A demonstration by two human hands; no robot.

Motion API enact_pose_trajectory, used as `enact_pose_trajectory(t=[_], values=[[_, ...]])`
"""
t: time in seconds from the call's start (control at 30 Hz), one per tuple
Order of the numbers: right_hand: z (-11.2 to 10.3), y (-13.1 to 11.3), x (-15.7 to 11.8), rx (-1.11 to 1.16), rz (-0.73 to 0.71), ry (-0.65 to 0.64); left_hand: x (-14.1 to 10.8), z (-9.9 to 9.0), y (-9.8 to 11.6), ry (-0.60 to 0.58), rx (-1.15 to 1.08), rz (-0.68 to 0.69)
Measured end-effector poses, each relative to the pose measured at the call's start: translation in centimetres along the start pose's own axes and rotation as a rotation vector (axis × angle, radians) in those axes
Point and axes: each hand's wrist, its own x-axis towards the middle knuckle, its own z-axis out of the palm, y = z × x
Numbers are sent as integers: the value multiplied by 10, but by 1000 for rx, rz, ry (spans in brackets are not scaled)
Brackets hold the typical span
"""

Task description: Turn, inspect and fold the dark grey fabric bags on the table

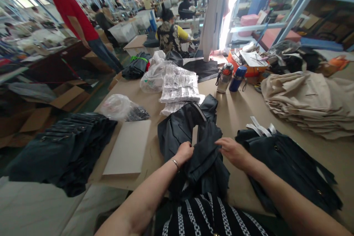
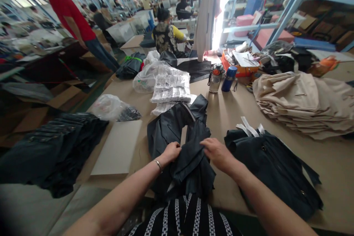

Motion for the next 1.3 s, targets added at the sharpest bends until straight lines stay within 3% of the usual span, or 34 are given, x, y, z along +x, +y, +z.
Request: enact_pose_trajectory(t=[0.07, 0.13, 0.23, 0.4, 0.53, 0.6, 0.7, 0.77, 0.8, 0.87, 0.97, 1.03, 1.1, 1.13, 1.2, 1.3], values=[[34, -32, 43, -231, -104, -194, 14, 3, 2, 24, 53, -4], [55, -45, 71, -342, -90, -261, 24, 5, 3, 36, 91, -5], [59, -46, 84, -355, -73, -312, 32, 5, 5, 0, 113, 18], [15, -31, 41, -270, -191, -438, 23, -7, 13, -88, 58, 99], [-43, -12, -9, -36, -56, -681, -3, -35, 31, -65, 4, 274], [-77, -13, -20, 113, 13, -561, -23, -50, 46, -44, -6, 376], [-122, -34, -15, 133, -61, -39, -57, -71, 77, 22, 148, 567], [-140, -55, -3, -25, -170, 160, -79, -82, 97, 104, 370, 700], [-144, -65, 3, -109, -209, 153, -89, -86, 105, 149, 481, 756], [-139, -78, 15, -243, -234, -6, -103, -93, 119, 218, 634, 842], [-116, -80, 27, -325, -196, -160, -113, -98, 126, 306, 690, 941], [-101, -72, 29, -258, -132, -98, -115, -99, 121, 417, 572, 1032], [-89, -61, 29, -141, -42, 26, -116, -97, 111, 531, 316, 1085], [-83, -57, 28, -83, 4, 88, -116, -94, 106, 565, 150, 1044], [-70, -52, 25, 5, 69, 196, -115, -86, 96, 509, -210, 793], [-40, -57, 20, 25, 93, 231, -107, -66, 87, 179, -732, 313]])
